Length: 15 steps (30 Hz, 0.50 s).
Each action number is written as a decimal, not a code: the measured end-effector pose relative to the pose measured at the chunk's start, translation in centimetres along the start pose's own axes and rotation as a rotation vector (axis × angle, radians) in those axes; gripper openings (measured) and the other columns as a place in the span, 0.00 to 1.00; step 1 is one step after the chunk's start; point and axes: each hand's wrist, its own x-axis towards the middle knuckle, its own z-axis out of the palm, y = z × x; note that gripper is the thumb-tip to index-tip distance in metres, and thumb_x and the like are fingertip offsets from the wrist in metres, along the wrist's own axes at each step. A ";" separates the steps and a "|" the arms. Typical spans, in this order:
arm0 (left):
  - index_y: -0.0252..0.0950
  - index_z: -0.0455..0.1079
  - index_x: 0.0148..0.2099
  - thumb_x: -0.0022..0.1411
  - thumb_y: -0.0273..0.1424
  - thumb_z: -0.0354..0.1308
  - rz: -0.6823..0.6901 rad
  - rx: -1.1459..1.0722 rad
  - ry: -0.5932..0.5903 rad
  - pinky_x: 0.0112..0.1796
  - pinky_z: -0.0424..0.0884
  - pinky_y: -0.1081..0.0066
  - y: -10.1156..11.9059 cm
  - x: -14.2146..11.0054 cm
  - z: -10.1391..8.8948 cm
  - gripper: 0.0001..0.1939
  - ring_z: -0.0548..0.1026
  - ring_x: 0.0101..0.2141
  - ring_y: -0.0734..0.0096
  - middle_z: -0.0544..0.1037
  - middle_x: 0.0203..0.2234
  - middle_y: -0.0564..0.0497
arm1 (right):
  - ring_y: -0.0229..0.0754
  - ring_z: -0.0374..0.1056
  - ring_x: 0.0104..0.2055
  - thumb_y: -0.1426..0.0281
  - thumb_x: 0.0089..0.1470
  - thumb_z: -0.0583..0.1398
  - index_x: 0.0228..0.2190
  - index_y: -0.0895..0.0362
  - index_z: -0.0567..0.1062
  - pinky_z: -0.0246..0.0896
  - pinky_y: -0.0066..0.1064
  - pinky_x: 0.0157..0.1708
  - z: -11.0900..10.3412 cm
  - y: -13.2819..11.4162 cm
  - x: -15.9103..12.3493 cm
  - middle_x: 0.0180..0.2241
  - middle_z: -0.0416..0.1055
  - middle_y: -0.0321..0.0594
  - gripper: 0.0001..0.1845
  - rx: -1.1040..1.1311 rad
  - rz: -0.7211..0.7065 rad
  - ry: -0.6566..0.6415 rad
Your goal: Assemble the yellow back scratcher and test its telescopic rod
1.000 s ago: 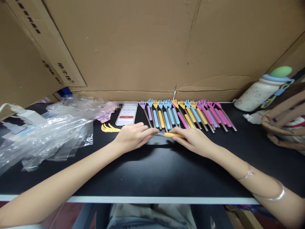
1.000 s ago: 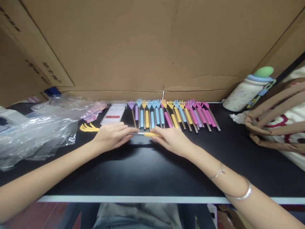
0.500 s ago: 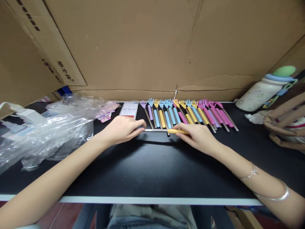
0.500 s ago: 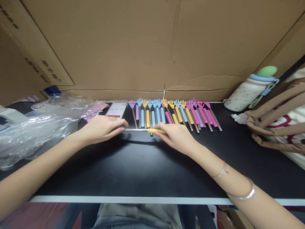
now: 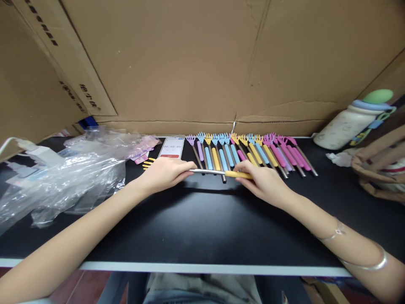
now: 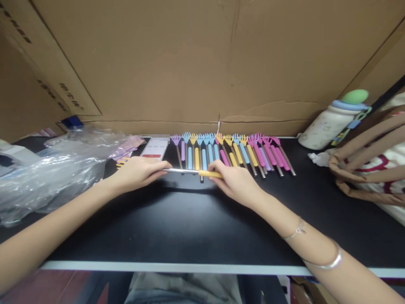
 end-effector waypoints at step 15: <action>0.42 0.67 0.42 0.65 0.38 0.42 -0.016 0.009 0.082 0.24 0.59 0.78 0.3 -0.4 1.3 0.13 0.73 0.28 0.78 0.77 0.29 0.56 | 0.36 0.64 0.26 0.60 0.58 0.47 0.39 0.53 0.65 0.52 0.25 0.27 -0.4 0.5 0.0 0.27 0.70 0.34 0.13 0.092 -0.025 -0.139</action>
